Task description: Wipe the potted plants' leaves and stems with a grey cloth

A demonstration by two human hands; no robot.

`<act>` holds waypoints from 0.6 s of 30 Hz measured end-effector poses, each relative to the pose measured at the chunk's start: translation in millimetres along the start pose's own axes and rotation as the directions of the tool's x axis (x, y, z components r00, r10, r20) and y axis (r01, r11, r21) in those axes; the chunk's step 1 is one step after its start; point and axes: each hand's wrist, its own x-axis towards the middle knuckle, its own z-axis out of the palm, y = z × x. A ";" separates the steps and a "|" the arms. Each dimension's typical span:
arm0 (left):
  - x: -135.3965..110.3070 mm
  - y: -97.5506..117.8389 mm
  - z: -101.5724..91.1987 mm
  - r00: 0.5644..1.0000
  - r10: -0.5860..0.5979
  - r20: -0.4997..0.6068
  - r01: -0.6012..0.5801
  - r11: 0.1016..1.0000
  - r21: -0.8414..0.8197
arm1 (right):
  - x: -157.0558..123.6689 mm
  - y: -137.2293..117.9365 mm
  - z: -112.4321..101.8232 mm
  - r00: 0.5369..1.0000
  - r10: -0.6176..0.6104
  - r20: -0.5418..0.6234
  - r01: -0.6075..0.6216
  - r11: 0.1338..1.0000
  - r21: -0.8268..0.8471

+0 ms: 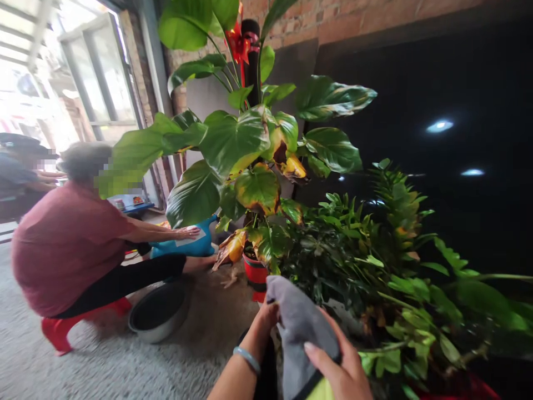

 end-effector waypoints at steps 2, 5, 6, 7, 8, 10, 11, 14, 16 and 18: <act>0.9 2.8 1.5 1.000 -0.018 0.015 0.018 1.000 -0.004 | -1.7 -13.5 -22.6 0.975 0.029 -0.221 -0.034 0.999 -0.017; 0.0 8.6 5.1 0.998 -0.041 0.051 0.042 0.999 -0.022 | 24.5 -36.5 -39.0 0.823 0.019 -0.568 -0.007 1.000 0.023; -1.1 9.8 6.5 0.997 -0.047 0.058 0.049 0.998 -0.031 | 35.5 -40.0 -35.5 0.776 0.006 -0.630 0.026 0.999 0.042; -2.4 10.5 7.9 0.997 -0.055 0.060 0.057 0.998 -0.039 | 44.7 -39.9 -27.9 0.770 -0.001 -0.638 0.044 0.998 0.051; -3.9 10.7 9.4 0.997 -0.063 0.054 0.066 0.997 -0.045 | 50.6 -36.3 -17.3 0.812 0.006 -0.584 0.028 0.998 0.049; -6.9 10.1 12.5 0.997 -0.075 0.020 0.076 0.995 -0.058 | 49.7 -20.1 6.1 0.942 0.039 -0.333 -0.043 0.999 -0.007; -8.4 9.9 13.9 0.997 -0.075 -0.006 0.074 0.995 -0.065 | 43.2 -9.3 15.2 0.981 0.063 -0.184 -0.072 0.997 -0.040; -11.6 11.1 15.6 0.997 -0.069 -0.047 0.065 0.995 -0.074 | 13.6 18.5 15.3 0.999 -0.015 -0.031 0.014 0.999 -0.051; -12.4 13.6 14.2 0.997 -0.075 -0.007 0.074 0.995 -0.062 | 1.1 22.1 -7.4 0.991 -0.011 -0.132 0.004 0.999 -0.053; -11.9 15.5 11.2 0.997 -0.074 0.038 0.076 0.996 -0.048 | 3.7 10.9 -34.2 0.950 0.066 -0.304 -0.097 0.992 -0.085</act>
